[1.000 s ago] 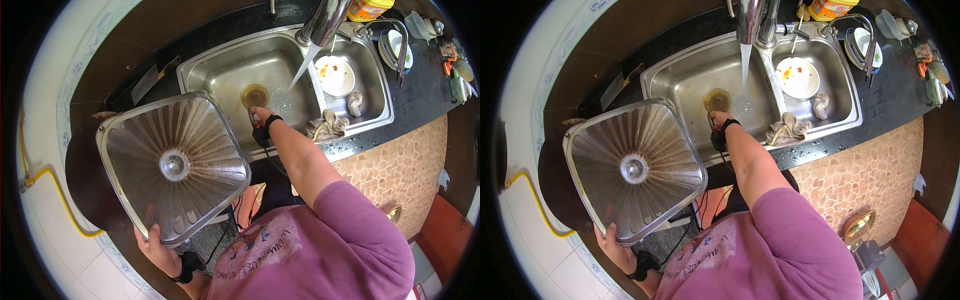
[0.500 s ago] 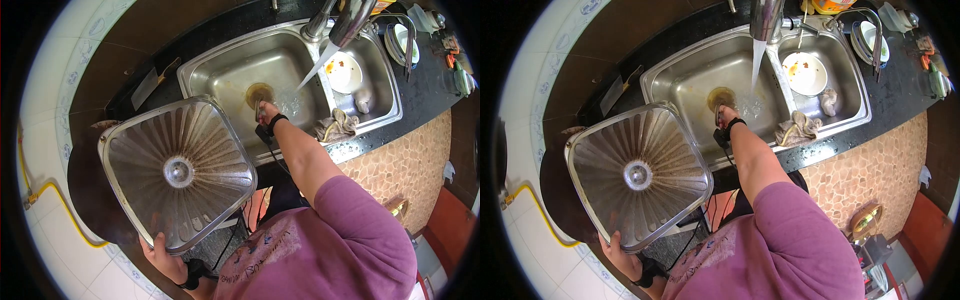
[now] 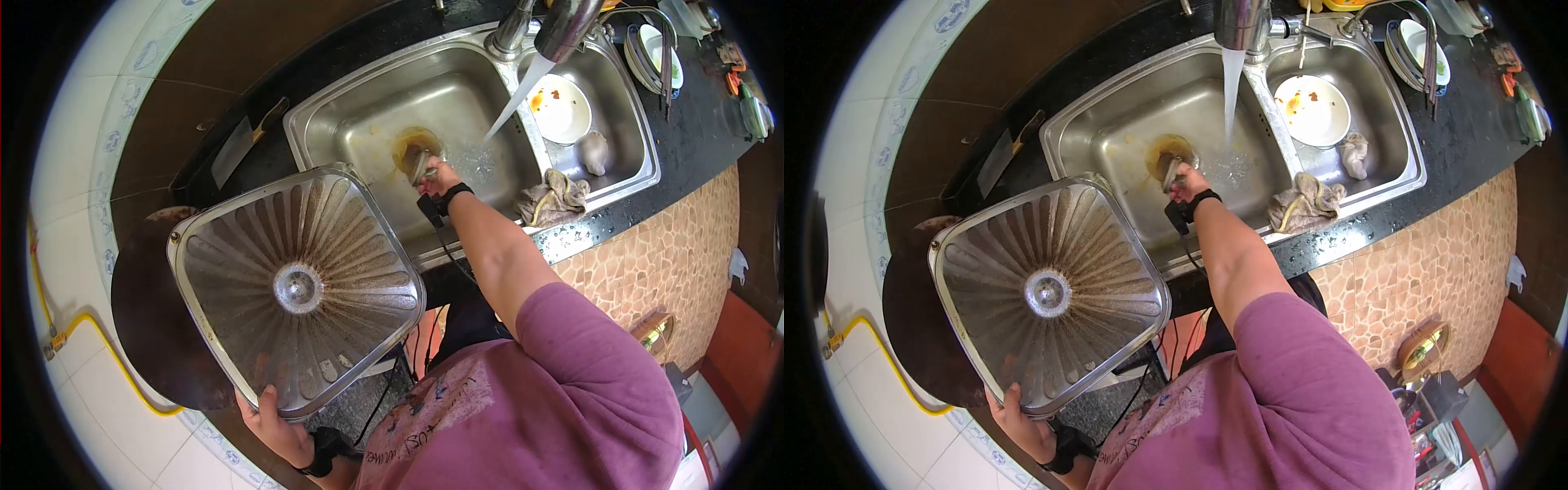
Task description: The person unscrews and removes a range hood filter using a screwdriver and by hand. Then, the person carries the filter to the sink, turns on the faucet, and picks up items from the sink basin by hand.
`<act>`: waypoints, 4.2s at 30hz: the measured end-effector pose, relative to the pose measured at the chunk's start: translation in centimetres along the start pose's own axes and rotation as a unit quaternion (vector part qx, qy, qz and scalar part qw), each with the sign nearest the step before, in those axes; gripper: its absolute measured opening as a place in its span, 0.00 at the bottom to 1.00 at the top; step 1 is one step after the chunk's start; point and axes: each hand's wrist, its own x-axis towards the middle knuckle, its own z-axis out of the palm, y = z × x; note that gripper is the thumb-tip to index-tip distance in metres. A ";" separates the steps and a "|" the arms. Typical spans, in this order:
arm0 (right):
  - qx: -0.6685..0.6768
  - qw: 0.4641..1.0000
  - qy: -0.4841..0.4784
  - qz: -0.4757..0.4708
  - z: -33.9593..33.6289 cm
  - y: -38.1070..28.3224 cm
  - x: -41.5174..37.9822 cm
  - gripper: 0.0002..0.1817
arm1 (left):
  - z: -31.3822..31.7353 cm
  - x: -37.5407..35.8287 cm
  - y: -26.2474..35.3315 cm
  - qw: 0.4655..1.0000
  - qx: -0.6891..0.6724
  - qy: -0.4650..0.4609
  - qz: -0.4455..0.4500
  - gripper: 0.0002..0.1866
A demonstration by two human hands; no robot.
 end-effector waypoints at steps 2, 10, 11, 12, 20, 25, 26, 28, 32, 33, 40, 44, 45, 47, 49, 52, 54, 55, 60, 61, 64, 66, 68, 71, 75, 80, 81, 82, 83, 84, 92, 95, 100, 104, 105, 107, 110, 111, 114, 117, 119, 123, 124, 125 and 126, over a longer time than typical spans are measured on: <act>-0.119 0.992 0.029 -0.032 2.8 0.4 -0.9 0.13 | 0.1 0.0 0.0 1.000 -0.004 -0.005 -0.001 0.27; -0.220 0.970 0.085 -0.066 7.8 0.6 -3.0 0.37 | 0.2 -0.2 0.1 1.000 0.008 0.020 0.012 0.23; -0.265 0.959 0.060 -0.078 7.6 0.6 -2.5 0.44 | 0.2 -0.2 0.1 1.000 0.003 0.018 0.018 0.23; -0.266 0.959 0.061 -0.077 7.4 0.5 -1.9 0.44 | 0.3 -0.3 0.1 1.000 -0.002 0.017 0.022 0.23; -0.507 0.845 0.144 -0.085 9.2 0.6 -3.8 0.46 | 0.1 0.0 -0.3 1.000 0.014 0.022 -0.001 0.26; -0.620 0.743 0.219 -0.122 7.3 0.7 -3.6 0.38 | 0.0 -0.1 -0.3 0.999 0.012 0.030 0.008 0.24; -0.675 0.685 0.238 -0.137 7.1 0.7 -3.7 0.36 | 0.0 -0.1 -0.3 1.000 0.006 0.028 0.010 0.24; -0.734 0.626 0.233 -0.121 6.4 0.4 -4.1 0.33 | -0.1 -0.1 -0.3 1.000 -0.001 0.028 0.010 0.24; -0.847 0.464 0.226 -0.125 5.5 0.1 -4.5 0.24 | -0.1 0.0 -0.2 1.000 0.002 0.013 0.002 0.27; -0.848 0.463 0.225 -0.123 5.5 -0.1 -4.7 0.24 | -0.2 0.0 -0.3 1.000 0.000 0.012 0.000 0.27; -0.879 0.421 0.211 -0.077 6.6 -0.1 -6.1 0.17 | -0.2 0.1 -0.3 1.000 -0.005 0.016 -0.012 0.28; -0.879 0.416 0.226 -0.053 6.2 0.1 -4.4 0.17 | 0.1 0.2 -0.2 1.000 -0.013 0.013 -0.011 0.28; -0.879 0.416 0.226 -0.053 6.1 0.0 -4.3 0.17 | 0.3 0.1 -0.1 1.000 -0.014 0.012 -0.007 0.28; -0.881 0.415 0.216 -0.072 6.0 -0.1 -4.3 0.18 | 0.6 0.0 -0.1 1.000 -0.017 0.016 -0.003 0.28; -0.884 0.412 0.205 -0.079 5.8 -0.1 -4.2 0.18 | 0.6 -0.1 -0.2 1.000 -0.021 0.020 -0.001 0.27; -0.890 0.416 0.170 -0.082 6.0 0.0 -5.3 0.18 | 0.2 0.0 -0.2 0.999 0.010 0.034 -0.003 0.28; -0.892 0.420 0.146 -0.081 6.7 -0.2 -6.7 0.18 | 0.3 0.1 -0.2 1.000 0.005 0.028 -0.007 0.28; -0.893 0.422 0.137 -0.073 7.1 -0.3 -7.4 0.19 | 0.4 0.0 -0.1 1.000 0.001 0.029 -0.007 0.28; -0.861 0.483 0.113 -0.115 7.6 -1.2 -11.8 0.22 | 0.6 -0.6 0.1 0.999 -0.037 0.025 -0.002 0.27; -0.862 0.480 0.112 -0.117 7.9 -1.6 -13.0 0.22 | 0.6 -0.7 0.2 0.999 -0.040 0.027 -0.001 0.27; -0.794 0.557 0.159 -0.184 7.1 -3.2 -16.4 0.24 | 0.7 -1.4 0.8 0.999 -0.039 0.030 0.000 0.28; -0.779 0.573 0.170 -0.189 6.8 -4.3 -17.8 0.25 | 1.0 -1.8 1.0 0.997 -0.072 0.019 -0.006 0.28; -0.761 0.586 0.185 -0.208 6.7 -5.1 -19.3 0.25 | 1.5 -2.3 1.7 0.997 -0.069 0.019 -0.009 0.28; -0.747 0.597 0.191 -0.223 6.6 -6.1 -20.8 0.25 | 1.4 -2.8 2.2 0.998 -0.062 0.015 -0.013 0.28; -0.723 0.620 0.182 -0.244 6.0 -7.1 -22.2 0.25 | 1.6 -3.8 2.7 0.998 -0.067 0.009 -0.005 0.28; -0.692 0.637 0.190 -0.281 5.6 -8.7 -23.9 0.26 | 1.1 -4.8 2.5 0.997 -0.076 0.008 0.006 0.26; -0.669 0.655 0.194 -0.293 5.6 -9.6 -24.2 0.26 | 1.2 -5.0 2.6 0.996 -0.088 0.010 0.000 0.26; -0.670 0.650 0.197 -0.298 5.7 -10.8 -24.6 0.26 | 1.2 -5.2 2.5 0.995 -0.096 0.008 0.000 0.26; -0.621 0.697 0.187 -0.307 5.8 -12.3 -25.1 0.28 | 1.0 -5.4 2.3 0.995 -0.093 0.014 0.009 0.26; -0.568 0.740 0.176 -0.314 5.9 -13.8 -25.7 0.30 | 1.1 -5.6 2.2 0.996 -0.091 0.020 0.017 0.25; -0.421 0.816 0.098 -0.384 7.8 -23.6 -28.8 0.44 | 3.1 -7.8 3.1 0.994 -0.091 0.052 0.010 0.24; -0.443 0.809 0.097 -0.373 8.2 -24.6 -28.0 0.43 | 3.9 -8.8 3.3 0.992 -0.103 0.072 -0.002 0.23; -0.506 0.770 0.124 -0.368 8.9 -23.9 -27.6 0.45 | 4.8 -10.5 3.2 0.990 -0.114 0.076 0.006 0.24; -0.554 0.746 0.092 -0.357 9.4 -22.6 -28.6 0.47 | 6.0 -12.2 3.7 0.987 -0.131 0.089 0.007 0.25; -0.532 0.766 0.072 -0.353 9.1 -22.8 -28.6 0.47 | 5.9 -12.5 3.5 0.987 -0.129 0.096 0.010 0.25; -0.510 0.782 0.060 -0.352 8.4 -22.4 -28.8 0.46 | 5.4 -12.7 2.8 0.987 -0.126 0.095 0.035 0.25; -0.507 0.789 0.043 -0.345 6.4 -21.6 -29.3 0.45 | 5.2 -13.7 2.8 0.987 -0.117 0.102 0.043 0.25; -0.496 0.797 0.036 -0.343 5.8 -20.6 -29.8 0.44 | 5.3 -13.9 2.9 0.986 -0.116 0.107 0.046 0.25; -0.505 0.809 0.024 -0.300 3.4 -18.5 -30.0 0.44 | 5.3 -14.4 3.5 0.984 -0.131 0.118 0.039 0.24; -0.542 0.801 0.017 -0.254 1.6 -16.4 -30.5 0.43 | 4.9 -14.6 3.1 0.983 -0.124 0.126 0.039 0.24; -0.571 0.785 0.028 -0.238 1.0 -15.1 -30.8 0.43 | 4.7 -14.6 3.0 0.983 -0.124 0.127 0.040 0.24; -0.596 0.770 0.030 -0.227 1.0 -14.2 -31.0 0.42 | 4.1 -14.4 2.8 0.984 -0.118 0.129 0.036 0.24; -0.605 0.762 0.030 -0.228 1.1 -14.1 -31.0 0.42 | 4.0 -14.5 2.7 0.984 -0.117 0.129 0.034 0.24; -0.605 0.762 0.031 -0.227 1.1 -14.0 -31.0 0.42 | 3.9 -14.4 2.7 0.984 -0.121 0.129 0.034 0.24; -0.604 0.763 0.030 -0.230 1.2 -14.0 -30.9 0.42 | 3.8 -14.4 2.6 0.983 -0.125 0.128 0.035 0.24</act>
